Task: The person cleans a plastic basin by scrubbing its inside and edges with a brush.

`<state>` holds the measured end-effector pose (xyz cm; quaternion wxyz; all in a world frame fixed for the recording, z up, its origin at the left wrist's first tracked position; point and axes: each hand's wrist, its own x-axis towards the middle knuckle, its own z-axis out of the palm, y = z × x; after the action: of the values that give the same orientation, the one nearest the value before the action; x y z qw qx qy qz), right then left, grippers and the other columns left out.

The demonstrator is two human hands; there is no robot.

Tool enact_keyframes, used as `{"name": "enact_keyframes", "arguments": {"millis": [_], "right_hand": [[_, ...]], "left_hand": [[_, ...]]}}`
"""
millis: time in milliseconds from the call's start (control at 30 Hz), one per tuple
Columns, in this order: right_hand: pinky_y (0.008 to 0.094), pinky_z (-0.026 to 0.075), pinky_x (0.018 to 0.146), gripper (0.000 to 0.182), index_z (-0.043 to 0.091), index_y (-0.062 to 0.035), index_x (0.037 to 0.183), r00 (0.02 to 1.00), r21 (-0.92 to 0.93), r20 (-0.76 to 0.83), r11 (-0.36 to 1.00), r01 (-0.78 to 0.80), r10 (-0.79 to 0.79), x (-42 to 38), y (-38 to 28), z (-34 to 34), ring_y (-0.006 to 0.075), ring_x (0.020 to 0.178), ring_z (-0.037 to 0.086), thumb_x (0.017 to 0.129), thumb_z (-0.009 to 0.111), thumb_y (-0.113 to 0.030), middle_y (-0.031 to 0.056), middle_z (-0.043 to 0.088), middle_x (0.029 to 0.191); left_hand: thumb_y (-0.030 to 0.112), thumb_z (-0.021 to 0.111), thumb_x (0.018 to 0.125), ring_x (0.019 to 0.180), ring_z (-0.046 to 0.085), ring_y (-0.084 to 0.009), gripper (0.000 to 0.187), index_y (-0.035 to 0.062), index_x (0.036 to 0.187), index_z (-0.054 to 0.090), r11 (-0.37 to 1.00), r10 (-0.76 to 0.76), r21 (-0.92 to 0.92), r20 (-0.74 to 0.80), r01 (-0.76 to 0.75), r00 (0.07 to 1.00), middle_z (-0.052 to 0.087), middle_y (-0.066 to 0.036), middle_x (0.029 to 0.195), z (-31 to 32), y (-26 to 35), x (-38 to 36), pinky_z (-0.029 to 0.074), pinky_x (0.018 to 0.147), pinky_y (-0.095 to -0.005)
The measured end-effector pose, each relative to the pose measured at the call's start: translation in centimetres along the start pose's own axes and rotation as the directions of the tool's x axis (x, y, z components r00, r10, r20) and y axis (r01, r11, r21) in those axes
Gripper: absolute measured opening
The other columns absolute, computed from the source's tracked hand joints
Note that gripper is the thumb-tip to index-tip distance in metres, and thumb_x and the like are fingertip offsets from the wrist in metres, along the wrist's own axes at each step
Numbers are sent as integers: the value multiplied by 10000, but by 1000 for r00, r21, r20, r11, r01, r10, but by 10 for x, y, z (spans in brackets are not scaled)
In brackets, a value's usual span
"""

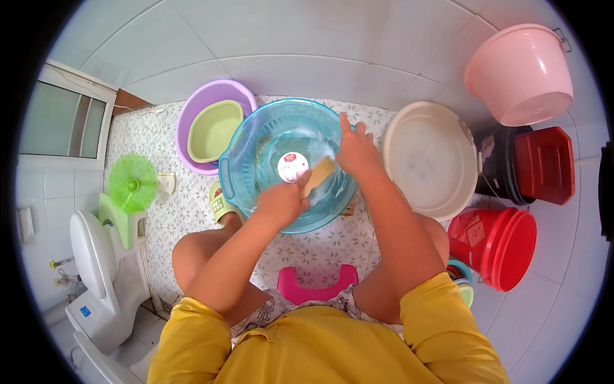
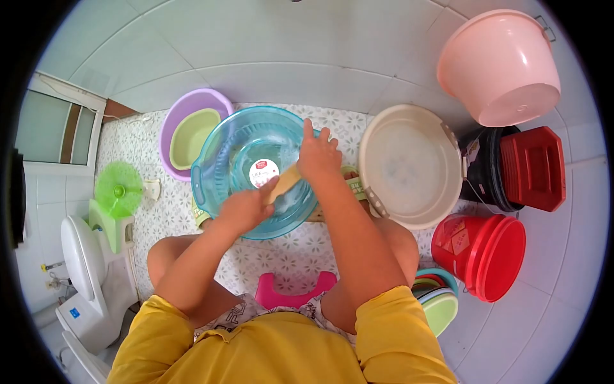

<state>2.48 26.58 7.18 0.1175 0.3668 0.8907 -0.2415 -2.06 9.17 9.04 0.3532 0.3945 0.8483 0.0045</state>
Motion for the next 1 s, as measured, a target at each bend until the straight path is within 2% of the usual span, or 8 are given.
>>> {"name": "enact_keyframes", "arguments": {"millis": [33, 167, 333, 467, 567, 733, 867, 1000], "right_hand": [[484, 449, 862, 757, 259, -180, 1395, 1000, -1, -1, 1000, -1, 1, 0, 0, 0, 393, 1113, 458, 745, 635, -84, 186, 401, 1242], [490, 444, 868, 754, 258, -186, 1398, 1000, 13, 7, 1000, -4, 4, 1, 0, -1, 393, 1123, 452, 749, 628, -84, 183, 400, 1242], [494, 437, 871, 747, 252, -187, 1402, 1000, 29, 16, 1000, -12, 12, 3, 2, 1, 396, 1129, 445, 752, 599, -58, 180, 394, 1250], [495, 432, 873, 748, 246, -193, 1403, 1000, 31, 27, 999, -15, 14, 3, 1, 2, 400, 1136, 439, 752, 585, -45, 180, 387, 1258], [496, 428, 876, 749, 243, -197, 1403, 999, 27, 30, 999, -16, 16, 2, 0, 0, 401, 1139, 436, 755, 589, -51, 181, 387, 1259], [498, 420, 885, 744, 244, -198, 1405, 999, 42, 27, 999, -23, 22, 0, -1, 0, 403, 1143, 433, 762, 595, -65, 180, 387, 1261], [500, 415, 891, 739, 249, -197, 1404, 1000, 29, 23, 999, -17, 17, 1, 0, 2, 403, 1145, 431, 766, 601, -76, 181, 384, 1267], [495, 424, 885, 746, 247, -200, 1406, 999, 26, 27, 999, -19, 18, 1, 0, 0, 400, 1134, 440, 765, 611, -85, 180, 389, 1262]], "left_hand": [[289, 584, 807, 841, 636, -333, 601, 221, 1367, 378, 999, -25, -28, -66, 23, 998, 653, -158, 891, 1, 2, 4, 510, 717, -437], [294, 586, 807, 832, 639, -325, 607, 226, 1372, 373, 1000, -15, 18, -55, 16, 998, 659, -145, 871, 3, -7, 5, 511, 718, -435], [295, 588, 806, 830, 638, -327, 619, 230, 1379, 363, 988, 48, 134, 173, -72, 984, 654, -157, 910, -3, -16, -23, 513, 731, -432], [285, 574, 812, 839, 638, -330, 612, 231, 1381, 359, 990, 37, 124, 219, -66, 975, 649, -174, 917, -13, -13, -27, 513, 736, -434], [302, 566, 829, 836, 638, -341, 621, 232, 1397, 326, 995, 18, 92, 143, -32, 990, 647, -185, 923, 1, -11, -12, 512, 733, -446], [394, 525, 864, 783, 641, -369, 633, 221, 1417, 268, 992, -128, -8, -163, 128, 978, 654, -185, 873, 14, -15, 26, 511, 700, -473], [389, 525, 860, 776, 643, -367, 624, 228, 1412, 284, 990, -137, -9, -174, 138, 975, 656, -179, 851, 7, -16, 29, 513, 700, -472], [365, 544, 843, 772, 646, -359, 626, 240, 1407, 301, 999, 16, 40, -39, -14, 999, 657, -182, 852, 12, -14, 12, 516, 707, -464]]}}
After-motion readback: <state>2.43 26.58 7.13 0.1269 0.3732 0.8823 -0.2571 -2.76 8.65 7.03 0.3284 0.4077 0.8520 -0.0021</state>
